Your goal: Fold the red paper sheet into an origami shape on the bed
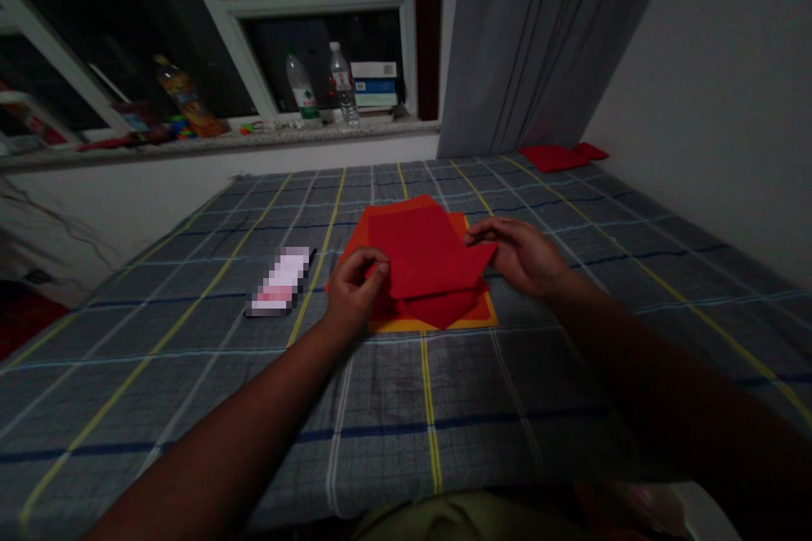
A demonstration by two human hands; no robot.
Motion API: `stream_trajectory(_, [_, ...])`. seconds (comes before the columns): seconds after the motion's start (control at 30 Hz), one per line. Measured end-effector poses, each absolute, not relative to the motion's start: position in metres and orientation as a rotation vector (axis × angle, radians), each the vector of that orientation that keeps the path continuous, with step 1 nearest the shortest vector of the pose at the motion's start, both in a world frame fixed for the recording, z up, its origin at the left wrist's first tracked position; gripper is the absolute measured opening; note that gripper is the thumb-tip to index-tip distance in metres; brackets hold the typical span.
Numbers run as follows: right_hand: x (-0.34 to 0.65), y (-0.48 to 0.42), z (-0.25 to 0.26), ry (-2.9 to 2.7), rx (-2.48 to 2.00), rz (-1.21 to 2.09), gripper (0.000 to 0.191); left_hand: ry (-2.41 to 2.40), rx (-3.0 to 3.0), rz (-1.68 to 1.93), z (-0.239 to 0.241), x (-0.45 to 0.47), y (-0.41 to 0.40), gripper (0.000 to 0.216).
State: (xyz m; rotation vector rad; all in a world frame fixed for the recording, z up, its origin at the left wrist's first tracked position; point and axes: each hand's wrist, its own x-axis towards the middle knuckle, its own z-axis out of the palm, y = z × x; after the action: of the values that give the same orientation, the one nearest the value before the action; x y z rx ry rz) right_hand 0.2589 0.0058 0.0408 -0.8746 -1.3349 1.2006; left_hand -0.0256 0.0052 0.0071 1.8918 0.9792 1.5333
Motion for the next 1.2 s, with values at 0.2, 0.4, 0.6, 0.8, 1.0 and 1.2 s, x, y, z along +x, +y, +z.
stream_trajectory(0.2, [0.259,-0.002,0.047,-1.706,-0.965,0.937,0.019,0.737,2.362,1.491,0.020,-0.027,-0.003,0.009])
stream_trajectory(0.4, [0.247,-0.018,0.057,-2.204,-0.844,0.176,0.015,0.473,2.902,1.150,0.027,-0.027,-0.007,0.022])
stream_trajectory(0.6, [0.247,-0.024,0.060,-2.311,-0.862,0.038,0.021,0.521,3.116,0.996,0.029,-0.027,-0.006,0.027])
stream_trajectory(0.8, [0.245,-0.023,0.057,-2.376,-0.915,-0.091,0.015,0.483,3.191,0.898,0.037,-0.026,-0.009,0.033])
stream_trajectory(1.0, [0.240,-0.023,0.051,-2.470,-0.996,-0.197,0.017,0.333,3.267,0.905,0.047,-0.019,-0.015,0.041])
stream_trajectory(1.2, [0.236,-0.022,0.045,-2.515,-1.040,-0.214,0.018,0.425,3.298,0.948,0.040,-0.019,-0.012,0.039])
